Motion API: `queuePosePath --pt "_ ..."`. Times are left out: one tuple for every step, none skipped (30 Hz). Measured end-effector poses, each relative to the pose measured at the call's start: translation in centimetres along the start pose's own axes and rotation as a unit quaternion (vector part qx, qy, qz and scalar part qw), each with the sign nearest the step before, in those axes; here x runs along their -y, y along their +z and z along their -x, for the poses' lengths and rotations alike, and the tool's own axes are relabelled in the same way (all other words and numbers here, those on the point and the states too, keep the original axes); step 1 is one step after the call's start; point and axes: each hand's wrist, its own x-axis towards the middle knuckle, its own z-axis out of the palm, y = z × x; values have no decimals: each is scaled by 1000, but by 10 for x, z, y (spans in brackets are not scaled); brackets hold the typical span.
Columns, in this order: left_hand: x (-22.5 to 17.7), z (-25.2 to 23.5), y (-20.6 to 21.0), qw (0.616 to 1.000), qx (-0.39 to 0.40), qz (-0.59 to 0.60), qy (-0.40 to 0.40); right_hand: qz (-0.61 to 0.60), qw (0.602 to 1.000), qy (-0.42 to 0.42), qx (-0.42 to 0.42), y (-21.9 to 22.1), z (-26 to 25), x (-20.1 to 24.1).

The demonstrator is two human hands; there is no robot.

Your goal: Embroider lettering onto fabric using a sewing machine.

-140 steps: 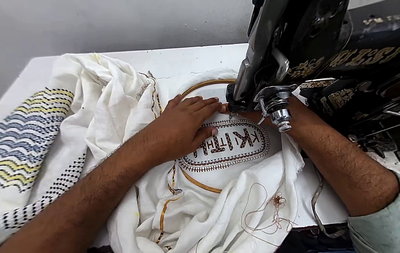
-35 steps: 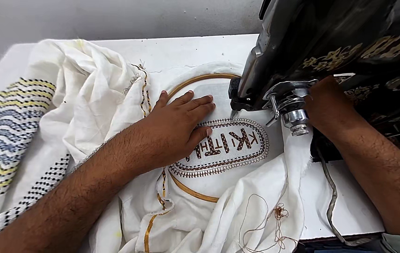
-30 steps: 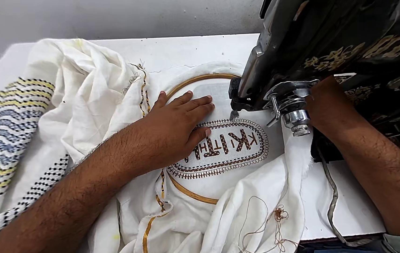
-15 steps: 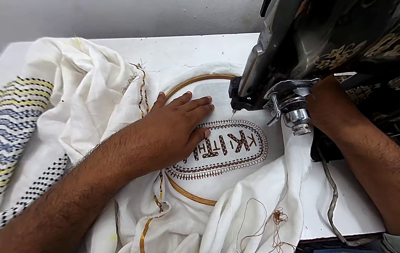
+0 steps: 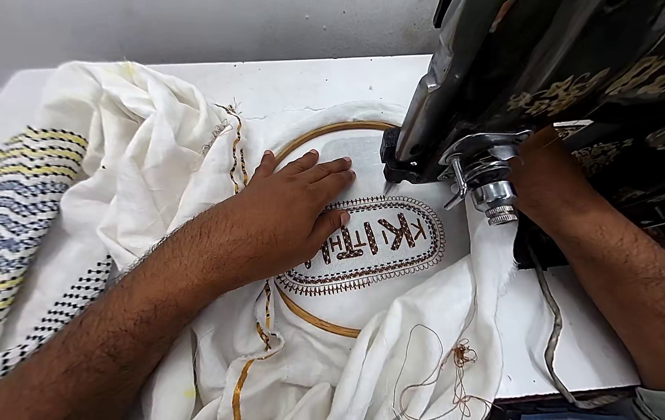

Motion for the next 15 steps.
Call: queuePosePath --pt "0 0 0 1000 -1 1 0 2 1000 -7 -7 1 0 -2" --pt "0 0 0 1000 -3 1 0 1 1000 -9 -10 2 0 -3" --pt "0 0 0 1000 -3 1 -1 0 1000 -12 -11 3 0 -4" --pt "0 0 0 1000 -1 1 -2 -1 1000 -14 -9 3 -1 -5" --pt "0 1 0 1000 -2 0 -1 -1 1000 -15 -7 2 -1 -4" --pt "0 1 0 1000 -1 1 -1 1 1000 -13 -3 2 -1 -4" --pt "1 1 -1 1000 2 0 0 2 1000 -9 3 1 -1 -2" --pt "1 2 -2 1000 5 0 -1 2 1000 -5 9 -1 0 0" --pt "0 2 -3 1000 10 0 -3 4 1000 -2 11 -1 0 2" --pt "0 2 -3 1000 12 -1 -4 3 1000 -1 7 -1 1 2" --pt "1 2 -3 1000 12 -1 -4 1 1000 -2 1 0 2 2" --pt "1 2 -3 1000 10 -2 -4 -1 1000 -11 -11 1 2 1" --pt "1 1 -3 1000 9 -2 -6 0 999 -23 -24 4 3 -2" --pt "1 2 -3 1000 9 -1 -7 0 999 -31 -29 5 3 -4" --pt "1 2 -3 1000 8 -1 -7 -2 999 -33 -27 5 3 -4"
